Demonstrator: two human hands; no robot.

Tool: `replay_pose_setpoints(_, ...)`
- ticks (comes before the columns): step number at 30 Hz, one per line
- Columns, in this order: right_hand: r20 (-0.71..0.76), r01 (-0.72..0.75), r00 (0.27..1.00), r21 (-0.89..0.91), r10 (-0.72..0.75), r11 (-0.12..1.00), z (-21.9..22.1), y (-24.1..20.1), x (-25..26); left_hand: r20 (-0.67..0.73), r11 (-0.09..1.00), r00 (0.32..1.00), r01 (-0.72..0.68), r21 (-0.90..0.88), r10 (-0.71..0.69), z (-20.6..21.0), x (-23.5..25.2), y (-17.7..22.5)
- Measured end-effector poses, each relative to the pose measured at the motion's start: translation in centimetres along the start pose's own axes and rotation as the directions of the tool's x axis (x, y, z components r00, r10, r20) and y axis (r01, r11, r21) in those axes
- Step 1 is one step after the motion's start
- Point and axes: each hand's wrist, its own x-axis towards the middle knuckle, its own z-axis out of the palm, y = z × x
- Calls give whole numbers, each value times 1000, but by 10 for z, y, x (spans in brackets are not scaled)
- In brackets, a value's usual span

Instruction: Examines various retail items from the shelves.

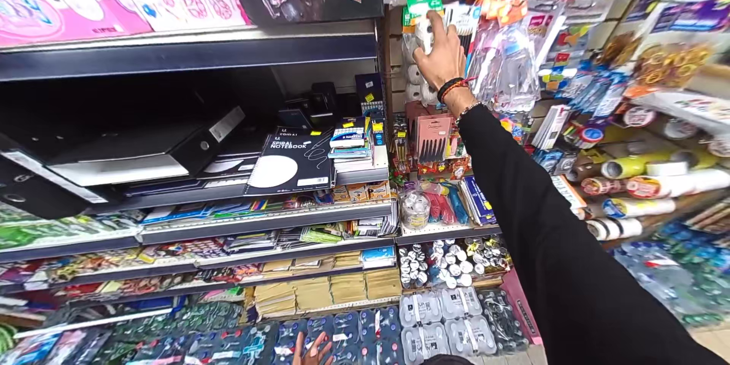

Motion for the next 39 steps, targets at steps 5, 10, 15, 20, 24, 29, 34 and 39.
replay_pose_setpoints(5,58,-85,995,-20,86,996,-3,-11,-4,95,1000,995,-18,18,16,12,17,-15)
replay_pose_setpoints(10,99,-102,989,-61,107,993,8,-5,-1,175,1000,985,-2,7,1,20,19,-25)
replay_pose_setpoints(15,113,-105,988,-23,107,994,29,3,6,209,998,977,47,32,-53,20,13,-27)
replay_pose_setpoints(20,60,-95,994,21,93,995,56,17,-3,244,997,966,73,33,-79,17,7,-34)
replay_pose_setpoints(24,44,-62,997,58,59,996,62,30,-21,270,995,957,99,25,-102,19,5,-39)
replay_pose_setpoints(29,42,-20,999,101,16,995,48,45,-87,311,996,947,64,57,-79,33,14,-34)
replay_pose_setpoints(34,181,-21,983,219,-20,975,20,106,-249,322,997,945,41,71,-62,62,21,-39)
replay_pose_setpoints(39,421,-334,888,311,186,890,0,200,-427,351,995,935,20,103,-55,119,14,-49)
